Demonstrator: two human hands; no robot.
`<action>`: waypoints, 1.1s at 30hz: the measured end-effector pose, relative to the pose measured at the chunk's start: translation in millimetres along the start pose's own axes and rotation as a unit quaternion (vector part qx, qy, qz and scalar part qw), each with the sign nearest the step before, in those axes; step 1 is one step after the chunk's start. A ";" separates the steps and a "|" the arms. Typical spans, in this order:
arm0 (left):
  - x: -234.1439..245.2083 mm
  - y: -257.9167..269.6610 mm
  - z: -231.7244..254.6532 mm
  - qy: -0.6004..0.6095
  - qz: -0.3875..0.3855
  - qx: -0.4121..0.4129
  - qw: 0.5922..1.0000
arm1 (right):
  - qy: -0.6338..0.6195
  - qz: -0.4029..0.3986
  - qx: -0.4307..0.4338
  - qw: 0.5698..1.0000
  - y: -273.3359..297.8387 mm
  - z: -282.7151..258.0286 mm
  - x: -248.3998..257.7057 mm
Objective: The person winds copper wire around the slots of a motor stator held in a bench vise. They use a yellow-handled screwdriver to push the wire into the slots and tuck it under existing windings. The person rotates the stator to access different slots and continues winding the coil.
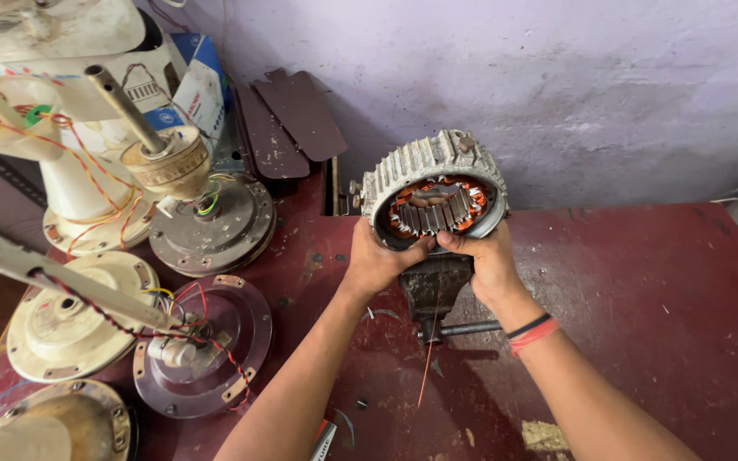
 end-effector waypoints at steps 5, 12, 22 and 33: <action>1.6 0.2 -9.1 0.001 0.006 0.016 1.000 | 0.029 -0.009 0.026 0.999 21.1 -32.3 41.1; 2.6 1.0 -11.0 0.008 0.017 0.006 1.000 | 0.492 0.163 0.034 0.854 71.6 -2.8 162.3; 1.4 -0.8 -15.0 -0.019 0.016 0.038 0.999 | 0.620 0.146 0.089 0.766 93.4 25.4 153.9; 1.1 -0.8 -14.3 -0.023 0.012 0.056 0.998 | 0.565 0.205 0.116 0.791 93.3 31.1 181.2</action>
Point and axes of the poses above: each hand's wrist, its own y-axis away from the middle knuckle, its own x-axis out of the back of the hand, z = x × y, the point moved 8 cm from there along -y, towards the middle knuckle, and after that the axes turned 10 degrees about z, right-handed, at the moved point
